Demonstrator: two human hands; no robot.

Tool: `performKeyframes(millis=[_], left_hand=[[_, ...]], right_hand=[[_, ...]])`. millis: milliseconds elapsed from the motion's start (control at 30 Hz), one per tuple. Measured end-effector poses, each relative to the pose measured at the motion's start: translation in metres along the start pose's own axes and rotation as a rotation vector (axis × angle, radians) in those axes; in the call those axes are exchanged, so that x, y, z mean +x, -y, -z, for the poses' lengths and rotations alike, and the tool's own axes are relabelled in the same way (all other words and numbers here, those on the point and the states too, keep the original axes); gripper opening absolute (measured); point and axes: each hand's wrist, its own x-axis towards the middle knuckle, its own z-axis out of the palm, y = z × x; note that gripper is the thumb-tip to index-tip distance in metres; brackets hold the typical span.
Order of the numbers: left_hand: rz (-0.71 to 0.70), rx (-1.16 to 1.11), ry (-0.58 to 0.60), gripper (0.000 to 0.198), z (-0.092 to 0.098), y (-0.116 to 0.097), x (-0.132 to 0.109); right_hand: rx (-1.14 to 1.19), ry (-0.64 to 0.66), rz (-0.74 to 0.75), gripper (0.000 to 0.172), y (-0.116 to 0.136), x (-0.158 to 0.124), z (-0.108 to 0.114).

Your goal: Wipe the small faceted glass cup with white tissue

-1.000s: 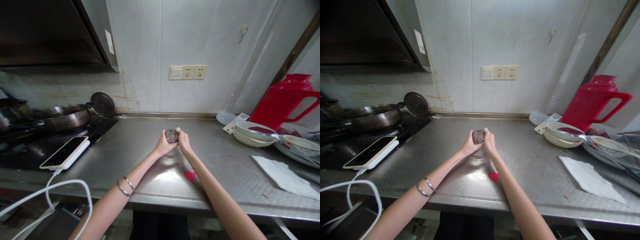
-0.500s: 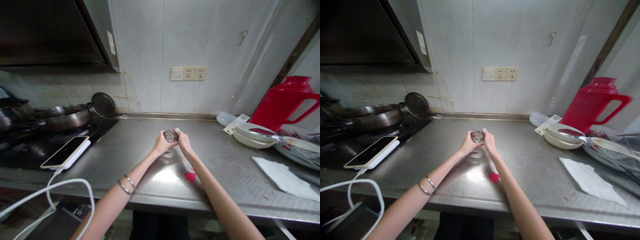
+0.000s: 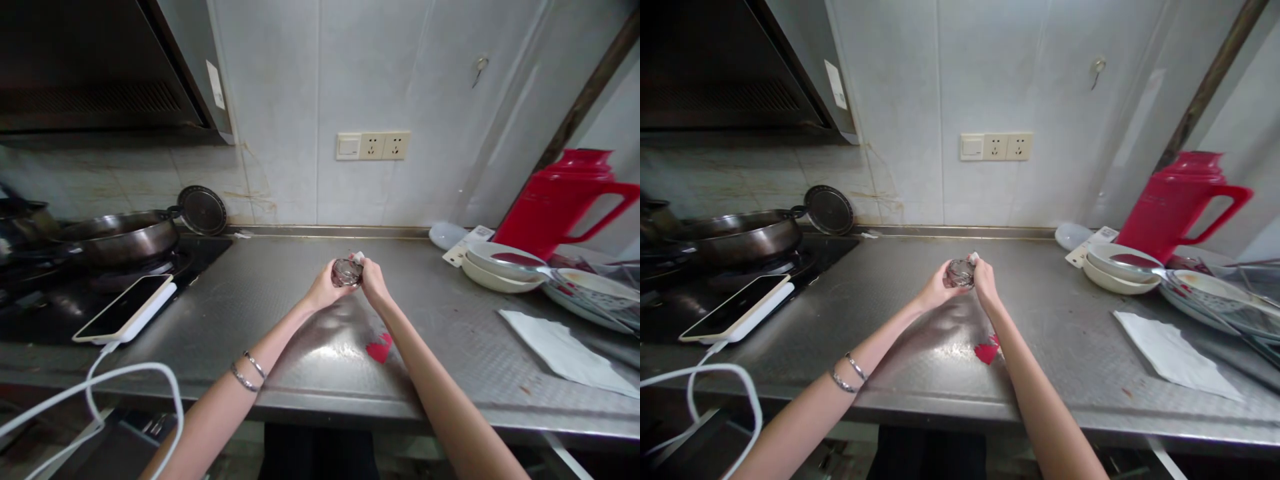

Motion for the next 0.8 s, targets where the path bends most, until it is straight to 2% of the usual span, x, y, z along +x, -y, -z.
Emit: performKeyframes(millis=[200, 400, 500, 633, 800], left_hand=[[0.023, 0.153, -0.055, 0.077, 0.005, -0.006, -0.002], [0.043, 0.281, -0.344, 0.076, 0.002, -0.012, -0.003], [0.039, 0.289, -0.429, 0.076, 0.003, -0.012, -0.002], [0.017, 0.291, -0.485, 0.075, 0.008, -0.011, 0.001], [0.017, 0.245, -0.469, 0.075, 0.014, -0.007, 0.005]], right_hand=[[-0.011, 0.058, 0.001, 0.041, -0.005, -0.002, -0.008], [-0.078, 0.038, 0.052, 0.037, 0.001, -0.021, -0.019], [-0.12, 0.04, 0.093, 0.039, 0.005, -0.032, -0.025], [-0.163, 0.074, 0.174, 0.045, 0.006, -0.037, -0.027], [-0.282, 0.092, 0.19, 0.052, 0.004, -0.026, -0.014]])
